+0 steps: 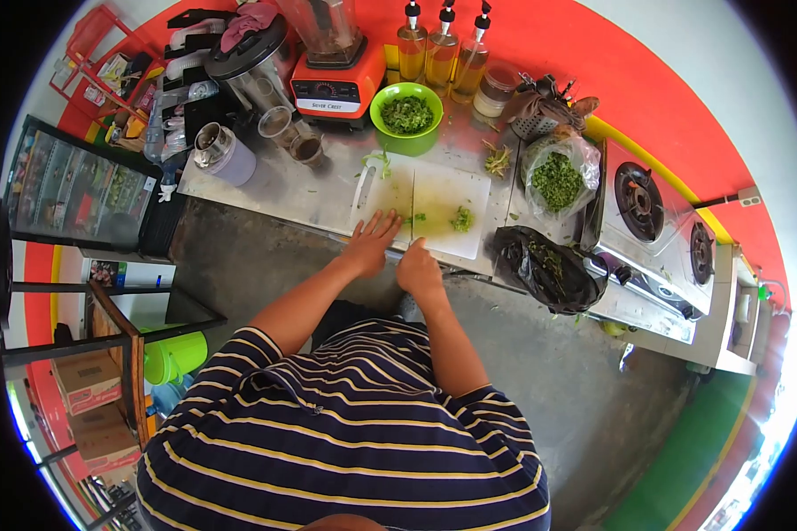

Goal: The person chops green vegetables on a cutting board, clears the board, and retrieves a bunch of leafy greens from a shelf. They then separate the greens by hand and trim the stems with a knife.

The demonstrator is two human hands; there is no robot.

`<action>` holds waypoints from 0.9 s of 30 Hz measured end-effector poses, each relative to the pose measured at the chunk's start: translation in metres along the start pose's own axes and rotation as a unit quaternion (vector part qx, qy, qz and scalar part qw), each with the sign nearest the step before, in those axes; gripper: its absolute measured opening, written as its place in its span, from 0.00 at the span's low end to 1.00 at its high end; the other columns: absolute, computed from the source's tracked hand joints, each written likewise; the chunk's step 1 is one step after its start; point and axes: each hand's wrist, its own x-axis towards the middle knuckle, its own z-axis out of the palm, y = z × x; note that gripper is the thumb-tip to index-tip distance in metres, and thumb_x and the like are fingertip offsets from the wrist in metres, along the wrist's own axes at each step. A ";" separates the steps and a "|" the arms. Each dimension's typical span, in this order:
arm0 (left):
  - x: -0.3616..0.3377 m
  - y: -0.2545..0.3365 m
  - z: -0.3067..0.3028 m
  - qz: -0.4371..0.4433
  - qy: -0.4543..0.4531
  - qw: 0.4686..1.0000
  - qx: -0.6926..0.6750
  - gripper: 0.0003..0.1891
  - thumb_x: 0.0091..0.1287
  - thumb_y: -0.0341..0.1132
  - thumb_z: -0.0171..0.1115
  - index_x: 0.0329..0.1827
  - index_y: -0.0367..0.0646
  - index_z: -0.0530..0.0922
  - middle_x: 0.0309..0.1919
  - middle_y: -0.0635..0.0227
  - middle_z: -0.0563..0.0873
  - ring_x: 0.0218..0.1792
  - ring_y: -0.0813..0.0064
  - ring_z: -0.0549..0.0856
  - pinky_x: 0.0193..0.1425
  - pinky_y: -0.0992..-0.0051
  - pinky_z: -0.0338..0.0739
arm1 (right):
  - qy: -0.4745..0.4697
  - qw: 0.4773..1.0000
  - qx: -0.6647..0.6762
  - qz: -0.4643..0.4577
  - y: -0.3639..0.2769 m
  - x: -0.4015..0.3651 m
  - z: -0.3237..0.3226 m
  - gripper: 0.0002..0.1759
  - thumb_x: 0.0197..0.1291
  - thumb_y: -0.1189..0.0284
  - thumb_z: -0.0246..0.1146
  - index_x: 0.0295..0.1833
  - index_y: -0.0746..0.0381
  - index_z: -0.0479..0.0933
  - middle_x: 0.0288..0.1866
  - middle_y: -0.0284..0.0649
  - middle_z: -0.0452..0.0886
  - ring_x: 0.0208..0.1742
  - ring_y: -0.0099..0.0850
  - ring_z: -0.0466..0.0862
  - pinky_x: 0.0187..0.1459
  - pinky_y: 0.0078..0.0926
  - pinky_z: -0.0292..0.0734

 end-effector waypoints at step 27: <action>-0.004 -0.008 0.017 0.023 0.056 0.998 0.003 0.50 0.62 0.31 0.62 0.86 0.49 0.45 0.86 0.69 0.45 0.85 0.61 0.42 0.85 0.50 0.42 | 0.032 0.999 -0.012 -0.006 -0.017 0.009 -0.003 0.20 0.65 0.71 0.57 0.55 0.75 0.66 0.48 0.70 0.83 0.53 0.64 0.85 0.56 0.53 0.81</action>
